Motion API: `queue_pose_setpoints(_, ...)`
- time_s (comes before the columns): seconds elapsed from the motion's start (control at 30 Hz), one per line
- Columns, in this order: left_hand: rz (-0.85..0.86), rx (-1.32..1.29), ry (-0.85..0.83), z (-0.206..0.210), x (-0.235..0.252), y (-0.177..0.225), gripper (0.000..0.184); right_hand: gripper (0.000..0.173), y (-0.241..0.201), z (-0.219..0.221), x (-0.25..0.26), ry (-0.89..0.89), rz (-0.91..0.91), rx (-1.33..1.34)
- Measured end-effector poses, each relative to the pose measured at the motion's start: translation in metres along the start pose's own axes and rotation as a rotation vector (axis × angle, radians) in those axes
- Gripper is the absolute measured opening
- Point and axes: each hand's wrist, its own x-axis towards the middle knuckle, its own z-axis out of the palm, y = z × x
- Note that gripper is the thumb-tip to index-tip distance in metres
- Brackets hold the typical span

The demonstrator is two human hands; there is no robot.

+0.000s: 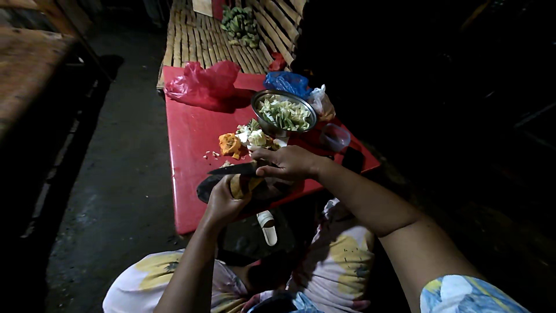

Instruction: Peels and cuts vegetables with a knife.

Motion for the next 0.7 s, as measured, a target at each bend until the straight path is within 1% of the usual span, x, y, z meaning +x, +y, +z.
queue_pose_setpoints(0.07, 0.079, 0.046, -0.013, 0.003, 0.0, -0.001, 0.046, 0.046, 0.004, 0.003, 0.005, 0.007, 0.002, 0.084)
queue_pose_setpoints(0.1, 0.077, 0.041, -0.014, 0.003, 0.0, 0.0, 0.049, 0.044, 0.009, 0.004, 0.008, -0.003, 0.02, 0.154)
queue_pose_setpoints(0.13, 0.062, 0.025, -0.005, 0.002, -0.001, 0.0, 0.05, 0.043, 0.016, 0.005, 0.011, -0.013, 0.045, 0.227)
queue_pose_setpoints(0.2, 0.016, -0.028, 0.007, 0.0, -0.001, 0.0, 0.051, 0.042, 0.034, 0.007, 0.019, 0.032, 0.111, 0.381)
queue_pose_setpoints(0.27, 0.001, -0.043, 0.0, -0.001, 0.0, 0.002, 0.049, 0.046, 0.046, 0.006, 0.023, 0.116, 0.225, 0.539)
queue_pose_setpoints(0.33, 0.004, -0.02, -0.017, 0.0, 0.001, 0.003, 0.045, 0.045, 0.053, 0.001, 0.027, 0.196, 0.306, 0.682)
queue_pose_setpoints(0.4, -0.003, -0.015, -0.021, 0.0, 0.002, 0.002, 0.046, 0.044, 0.058, -0.005, 0.032, 0.253, 0.382, 0.768)
queue_pose_setpoints(0.5, -0.041, -0.032, -0.024, -0.001, 0.002, 0.001, 0.05, 0.041, 0.065, -0.009, 0.043, 0.273, 0.499, 0.706)
queue_pose_setpoints(0.6, -0.065, -0.037, -0.029, -0.003, 0.004, 0.004, 0.05, 0.056, 0.07, -0.008, 0.056, 0.294, 0.62, 0.618)
queue_pose_setpoints(0.67, -0.083, -0.044, -0.028, -0.004, 0.004, 0.005, 0.051, 0.05, 0.063, -0.01, 0.057, 0.293, 0.636, 0.601)
queue_pose_setpoints(0.7, -0.088, -0.052, -0.033, -0.004, 0.004, 0.005, 0.052, 0.051, 0.058, -0.012, 0.056, 0.287, 0.621, 0.604)
